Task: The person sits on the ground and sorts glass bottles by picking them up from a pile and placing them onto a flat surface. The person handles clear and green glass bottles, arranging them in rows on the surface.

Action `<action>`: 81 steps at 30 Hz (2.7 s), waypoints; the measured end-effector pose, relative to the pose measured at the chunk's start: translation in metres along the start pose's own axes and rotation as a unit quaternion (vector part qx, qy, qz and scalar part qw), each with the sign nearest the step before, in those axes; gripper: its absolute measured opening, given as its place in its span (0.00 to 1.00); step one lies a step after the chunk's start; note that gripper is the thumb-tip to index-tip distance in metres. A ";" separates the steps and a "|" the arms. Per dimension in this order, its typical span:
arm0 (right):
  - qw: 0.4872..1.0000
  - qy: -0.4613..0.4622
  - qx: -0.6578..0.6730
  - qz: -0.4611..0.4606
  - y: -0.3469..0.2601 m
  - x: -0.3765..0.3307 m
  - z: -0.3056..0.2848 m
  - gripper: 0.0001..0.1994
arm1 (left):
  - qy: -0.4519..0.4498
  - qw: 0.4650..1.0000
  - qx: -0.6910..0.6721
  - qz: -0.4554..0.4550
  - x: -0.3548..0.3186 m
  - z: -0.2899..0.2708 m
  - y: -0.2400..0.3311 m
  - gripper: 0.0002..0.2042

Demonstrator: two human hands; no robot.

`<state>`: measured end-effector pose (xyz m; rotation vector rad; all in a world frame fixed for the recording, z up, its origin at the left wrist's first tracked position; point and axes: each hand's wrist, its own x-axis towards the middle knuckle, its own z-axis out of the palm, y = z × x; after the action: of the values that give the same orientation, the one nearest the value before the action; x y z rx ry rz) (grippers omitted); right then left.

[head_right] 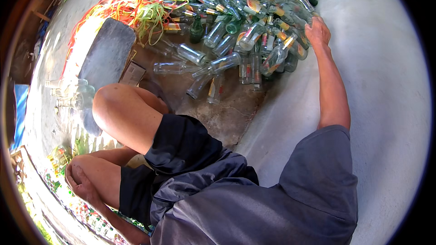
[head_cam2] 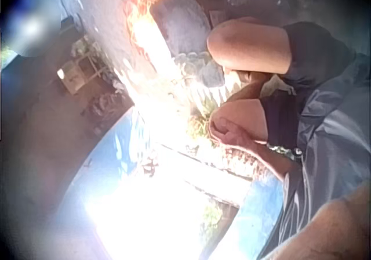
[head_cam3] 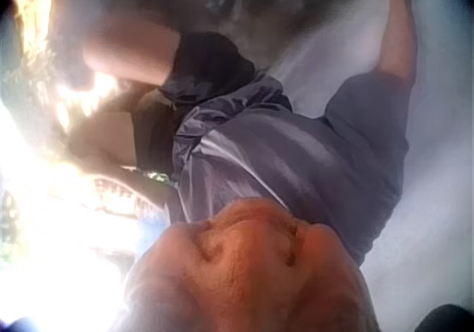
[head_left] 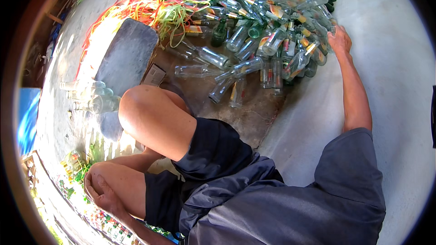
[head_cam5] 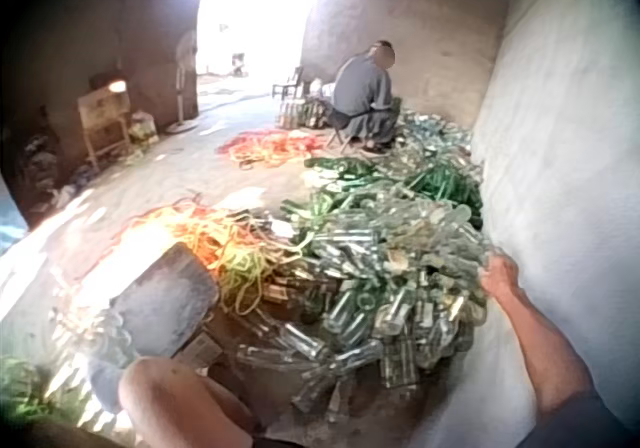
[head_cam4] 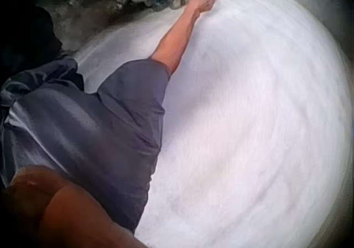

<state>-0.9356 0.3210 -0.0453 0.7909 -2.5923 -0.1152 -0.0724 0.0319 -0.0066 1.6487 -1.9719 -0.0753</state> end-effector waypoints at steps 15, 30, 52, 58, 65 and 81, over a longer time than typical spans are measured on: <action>0.998 0.064 0.009 -0.021 -0.026 0.029 -0.090 0.16 | 0.023 0.999 0.001 0.028 -0.006 -0.004 -0.005 0.19; 0.890 0.095 0.355 -0.269 -0.294 -0.006 -0.235 0.12 | 0.037 0.999 0.007 -0.011 -0.001 -0.018 0.019 0.17; 0.673 -0.093 0.611 -0.407 -0.738 -0.084 -0.242 0.16 | 0.067 0.997 -0.005 -0.031 0.006 -0.018 0.016 0.13; 0.710 -0.062 0.574 -0.403 -0.782 -0.086 -0.219 0.17 | 0.050 0.998 -0.027 -0.035 0.008 -0.018 0.018 0.13; 0.743 -0.107 0.525 -0.402 -0.795 -0.084 -0.219 0.21 | 0.039 0.998 -0.038 -0.045 0.011 -0.017 0.023 0.14; 0.725 -0.111 0.542 -0.410 -0.825 -0.093 -0.194 0.20 | 0.039 0.997 -0.048 -0.045 0.013 -0.015 0.019 0.14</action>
<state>-0.3605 -0.3074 -0.0687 2.3856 -2.0665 1.2177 -0.0840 0.0289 0.0187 1.6537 -1.8081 -0.1349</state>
